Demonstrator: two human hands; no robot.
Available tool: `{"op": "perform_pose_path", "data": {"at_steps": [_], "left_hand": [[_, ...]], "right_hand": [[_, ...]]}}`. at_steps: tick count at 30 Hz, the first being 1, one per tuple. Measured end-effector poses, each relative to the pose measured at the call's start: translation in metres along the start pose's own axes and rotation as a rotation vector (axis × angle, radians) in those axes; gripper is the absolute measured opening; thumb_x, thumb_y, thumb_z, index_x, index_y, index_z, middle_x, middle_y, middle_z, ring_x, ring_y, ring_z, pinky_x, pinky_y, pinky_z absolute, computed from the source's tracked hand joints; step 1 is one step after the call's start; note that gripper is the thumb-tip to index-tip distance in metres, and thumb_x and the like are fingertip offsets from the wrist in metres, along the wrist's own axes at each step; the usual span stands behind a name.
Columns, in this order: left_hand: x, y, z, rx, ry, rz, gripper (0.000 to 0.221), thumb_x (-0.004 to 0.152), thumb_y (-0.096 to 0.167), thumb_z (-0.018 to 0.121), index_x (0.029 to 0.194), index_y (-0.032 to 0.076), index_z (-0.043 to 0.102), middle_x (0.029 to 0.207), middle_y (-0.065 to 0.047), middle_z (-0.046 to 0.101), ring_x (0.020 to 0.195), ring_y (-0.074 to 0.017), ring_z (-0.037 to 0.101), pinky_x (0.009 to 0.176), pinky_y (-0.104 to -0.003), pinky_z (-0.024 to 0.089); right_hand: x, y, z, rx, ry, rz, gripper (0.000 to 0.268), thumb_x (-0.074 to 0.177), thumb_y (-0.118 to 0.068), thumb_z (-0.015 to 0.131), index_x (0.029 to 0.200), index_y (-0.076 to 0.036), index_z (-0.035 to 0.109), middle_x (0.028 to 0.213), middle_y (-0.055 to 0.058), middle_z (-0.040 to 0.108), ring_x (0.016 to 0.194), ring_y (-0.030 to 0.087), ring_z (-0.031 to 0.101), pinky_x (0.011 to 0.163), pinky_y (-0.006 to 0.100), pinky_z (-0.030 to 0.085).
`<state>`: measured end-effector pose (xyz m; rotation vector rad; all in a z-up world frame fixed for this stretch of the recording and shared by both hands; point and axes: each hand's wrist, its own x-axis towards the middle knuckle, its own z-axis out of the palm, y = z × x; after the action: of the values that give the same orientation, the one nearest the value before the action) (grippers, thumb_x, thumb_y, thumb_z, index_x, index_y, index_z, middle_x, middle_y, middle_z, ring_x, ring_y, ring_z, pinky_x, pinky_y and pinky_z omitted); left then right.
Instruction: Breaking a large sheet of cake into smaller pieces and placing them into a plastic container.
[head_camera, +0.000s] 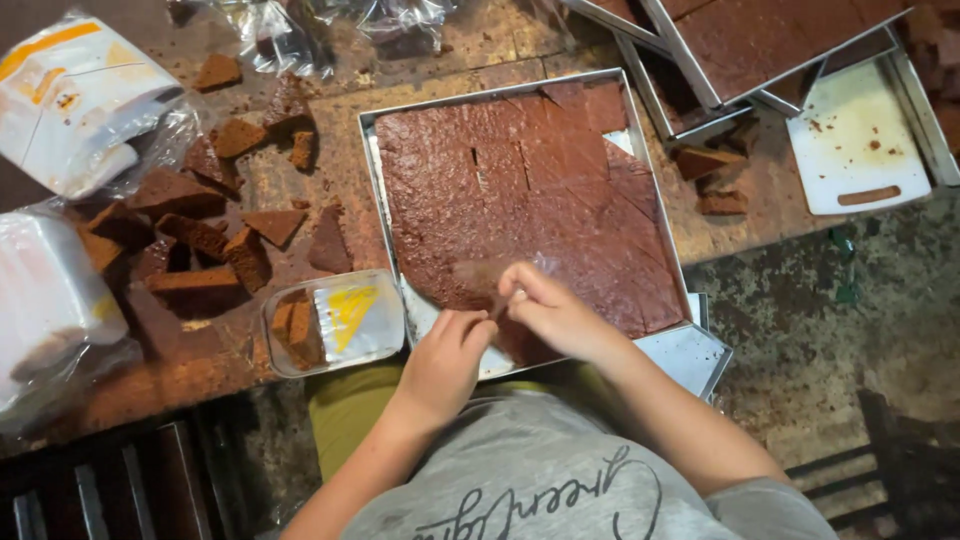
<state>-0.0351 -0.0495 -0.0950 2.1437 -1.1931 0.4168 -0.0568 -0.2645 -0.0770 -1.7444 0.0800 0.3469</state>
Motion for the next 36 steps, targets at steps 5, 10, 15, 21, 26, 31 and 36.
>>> {"op": "perform_pose_path", "data": {"at_steps": [5, 10, 15, 21, 26, 31, 36], "left_hand": [[0.022, 0.015, 0.003, -0.204, 0.007, -0.069, 0.043, 0.082, 0.019, 0.083, 0.107, 0.002, 0.053, 0.115, -0.022, 0.061, 0.105, -0.0428, 0.063, 0.087, -0.047, 0.057], [-0.003, 0.006, 0.033, -0.303, -0.054, -0.253, 0.025, 0.08, 0.001, 0.069, 0.098, 0.013, 0.056, 0.083, -0.005, 0.061, 0.077, -0.03, 0.068, 0.069, -0.038, 0.057], [0.007, 0.007, 0.01, -0.339, -0.323, -0.499, 0.029, 0.088, 0.009, 0.063, 0.115, 0.018, 0.058, 0.081, -0.01, 0.07, 0.077, -0.0362, 0.072, 0.07, -0.047, 0.057], [-0.003, -0.009, -0.003, -0.38, -0.408, -0.655, 0.031, 0.092, 0.006, 0.058, 0.121, 0.017, 0.058, 0.087, -0.016, 0.068, 0.085, -0.0445, 0.071, 0.073, -0.051, 0.057], [-0.036, -0.023, 0.002, -0.413, -0.437, -0.777, 0.027, 0.1, 0.013, 0.052, 0.125, 0.02, 0.056, 0.087, -0.023, 0.072, 0.09, -0.0475, 0.07, 0.078, -0.055, 0.056], [-0.096, -0.035, 0.042, -0.221, -0.385, -0.534, 0.026, 0.093, 0.009, 0.058, 0.114, 0.023, 0.059, 0.094, -0.006, 0.064, 0.095, -0.0305, 0.069, 0.085, -0.041, 0.057], [-0.086, -0.016, 0.032, -0.084, -0.77, -0.455, 0.033, 0.09, 0.011, 0.053, 0.12, 0.023, 0.052, 0.114, -0.01, 0.059, 0.086, -0.0379, 0.072, 0.075, -0.049, 0.061]], "right_hand": [[-0.008, 0.019, -0.001, 0.324, -0.108, 0.138, 0.02, 0.087, -0.001, 0.049, 0.096, -0.011, 0.063, 0.07, -0.006, 0.056, 0.061, 0.007, 0.048, 0.056, 0.019, 0.038], [-0.012, 0.016, -0.005, 0.473, -0.078, 0.136, 0.013, 0.087, -0.001, 0.051, 0.096, -0.006, 0.059, 0.057, -0.002, 0.046, 0.044, 0.006, 0.039, 0.038, 0.019, 0.028], [-0.015, -0.01, -0.046, 0.092, 0.059, 0.069, 0.024, 0.088, -0.006, 0.057, 0.111, -0.006, 0.065, 0.085, 0.01, 0.065, 0.076, 0.019, 0.057, 0.067, 0.033, 0.042], [-0.013, 0.054, -0.104, -0.978, 0.358, 0.096, 0.047, 0.1, -0.034, 0.061, 0.137, -0.005, 0.064, 0.133, 0.02, 0.066, 0.124, 0.037, 0.062, 0.1, 0.051, 0.048], [-0.025, 0.064, -0.097, -1.176, 0.385, 0.149, 0.051, 0.103, -0.05, 0.054, 0.134, -0.013, 0.068, 0.135, 0.009, 0.068, 0.127, 0.025, 0.063, 0.104, 0.046, 0.042], [-0.011, 0.025, -0.084, -1.088, 0.236, 0.411, 0.076, 0.103, -0.059, 0.044, 0.155, -0.005, 0.044, 0.162, 0.014, 0.044, 0.143, 0.031, 0.041, 0.105, 0.052, 0.029], [0.009, 0.044, -0.081, -1.012, 0.351, 0.241, 0.08, 0.096, -0.053, 0.06, 0.154, 0.0, 0.044, 0.162, 0.019, 0.041, 0.141, 0.037, 0.04, 0.102, 0.054, 0.03]]}}
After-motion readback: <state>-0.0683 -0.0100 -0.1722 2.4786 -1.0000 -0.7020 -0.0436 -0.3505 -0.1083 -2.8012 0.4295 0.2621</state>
